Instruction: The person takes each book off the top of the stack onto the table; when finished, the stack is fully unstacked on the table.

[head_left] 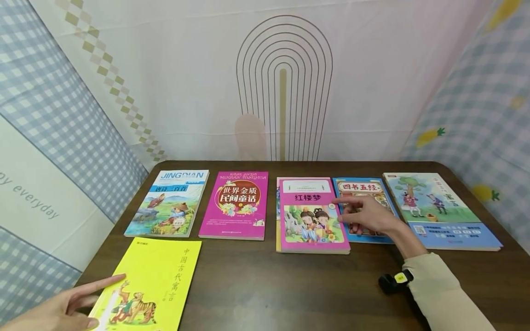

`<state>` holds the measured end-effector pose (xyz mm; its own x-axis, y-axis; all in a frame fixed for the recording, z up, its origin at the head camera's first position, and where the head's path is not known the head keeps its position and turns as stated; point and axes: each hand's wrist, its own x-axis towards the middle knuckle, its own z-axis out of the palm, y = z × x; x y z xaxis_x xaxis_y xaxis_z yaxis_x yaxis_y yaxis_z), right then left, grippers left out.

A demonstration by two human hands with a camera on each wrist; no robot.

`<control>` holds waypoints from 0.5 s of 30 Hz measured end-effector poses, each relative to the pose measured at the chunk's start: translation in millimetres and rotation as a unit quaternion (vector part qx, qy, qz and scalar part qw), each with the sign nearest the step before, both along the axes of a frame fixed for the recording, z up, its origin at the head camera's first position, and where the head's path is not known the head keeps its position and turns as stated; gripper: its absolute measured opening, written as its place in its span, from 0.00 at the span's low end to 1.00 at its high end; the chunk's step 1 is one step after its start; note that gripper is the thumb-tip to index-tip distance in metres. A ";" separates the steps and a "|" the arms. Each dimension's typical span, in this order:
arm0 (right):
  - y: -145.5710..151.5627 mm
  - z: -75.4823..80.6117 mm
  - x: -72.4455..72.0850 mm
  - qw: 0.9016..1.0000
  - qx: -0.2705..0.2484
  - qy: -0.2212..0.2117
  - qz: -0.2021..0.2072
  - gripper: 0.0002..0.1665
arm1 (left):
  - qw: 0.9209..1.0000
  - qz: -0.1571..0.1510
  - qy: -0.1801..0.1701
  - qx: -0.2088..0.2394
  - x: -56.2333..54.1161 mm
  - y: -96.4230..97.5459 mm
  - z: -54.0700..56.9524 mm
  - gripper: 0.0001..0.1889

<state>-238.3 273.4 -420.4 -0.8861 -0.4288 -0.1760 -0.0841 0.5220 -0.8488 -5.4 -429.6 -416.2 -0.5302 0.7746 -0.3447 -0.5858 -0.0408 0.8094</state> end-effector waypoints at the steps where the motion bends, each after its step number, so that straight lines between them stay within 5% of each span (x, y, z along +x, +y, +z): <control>1: 0.2 0.2 -0.1 1.000 -0.002 -0.001 0.001 0.38 | 1.000 0.002 -0.003 0.003 0.3 -1.8 0.6 0.42; 15: 0.3 1.1 0.5 1.000 0.003 -0.003 -0.005 0.37 | 1.000 -0.007 0.022 -0.010 3.7 -16.8 4.3 0.42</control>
<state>-237.9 273.7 -419.3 -0.8892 -0.4194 -0.1831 -0.0746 0.5276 -0.8462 -1.7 -446.4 -411.9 -0.5348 0.7752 -0.3363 -0.5496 -0.0168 0.8353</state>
